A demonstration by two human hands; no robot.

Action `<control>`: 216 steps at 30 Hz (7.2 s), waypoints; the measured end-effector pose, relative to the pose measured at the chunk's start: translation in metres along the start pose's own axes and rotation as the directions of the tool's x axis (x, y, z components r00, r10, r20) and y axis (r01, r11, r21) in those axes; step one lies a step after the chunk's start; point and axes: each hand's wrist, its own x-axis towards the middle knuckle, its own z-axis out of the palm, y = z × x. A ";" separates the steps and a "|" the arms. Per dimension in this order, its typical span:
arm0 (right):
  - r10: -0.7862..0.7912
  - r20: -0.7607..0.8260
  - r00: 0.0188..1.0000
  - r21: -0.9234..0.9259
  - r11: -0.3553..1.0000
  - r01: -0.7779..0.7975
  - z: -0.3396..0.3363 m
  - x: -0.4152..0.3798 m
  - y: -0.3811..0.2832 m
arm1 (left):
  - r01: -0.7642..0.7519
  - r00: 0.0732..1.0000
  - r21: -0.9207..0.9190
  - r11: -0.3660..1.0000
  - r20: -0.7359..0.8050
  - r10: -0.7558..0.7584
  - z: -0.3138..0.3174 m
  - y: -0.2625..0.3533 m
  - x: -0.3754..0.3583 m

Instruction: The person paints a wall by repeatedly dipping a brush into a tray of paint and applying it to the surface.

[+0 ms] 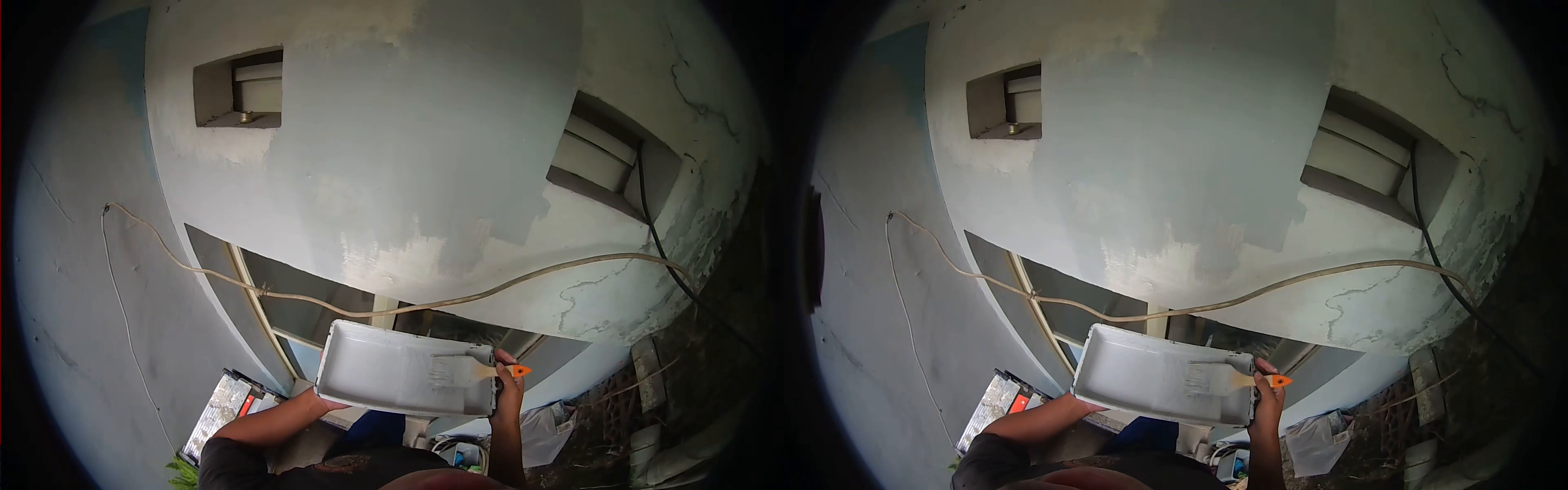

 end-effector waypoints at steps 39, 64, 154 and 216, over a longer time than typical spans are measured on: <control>-0.047 0.827 0.560 -0.447 0.549 0.707 0.168 0.011 -0.023 | -0.099 0.948 0.028 0.995 -0.301 0.102 -0.024 -0.010 -0.024; -0.085 0.319 0.944 -0.400 0.891 0.215 0.061 0.001 -0.025 | -0.002 0.935 0.062 0.998 -0.354 0.024 -0.037 -0.006 -0.032; 0.142 0.879 -0.455 0.381 -0.784 0.490 0.416 0.068 -0.272 | 0.028 0.980 0.126 0.992 -0.198 -0.002 0.015 -0.005 -0.014; -0.056 0.871 -0.489 0.280 -0.761 0.585 0.441 0.078 -0.307 | 0.032 0.974 0.157 0.987 -0.225 0.004 0.007 -0.004 -0.016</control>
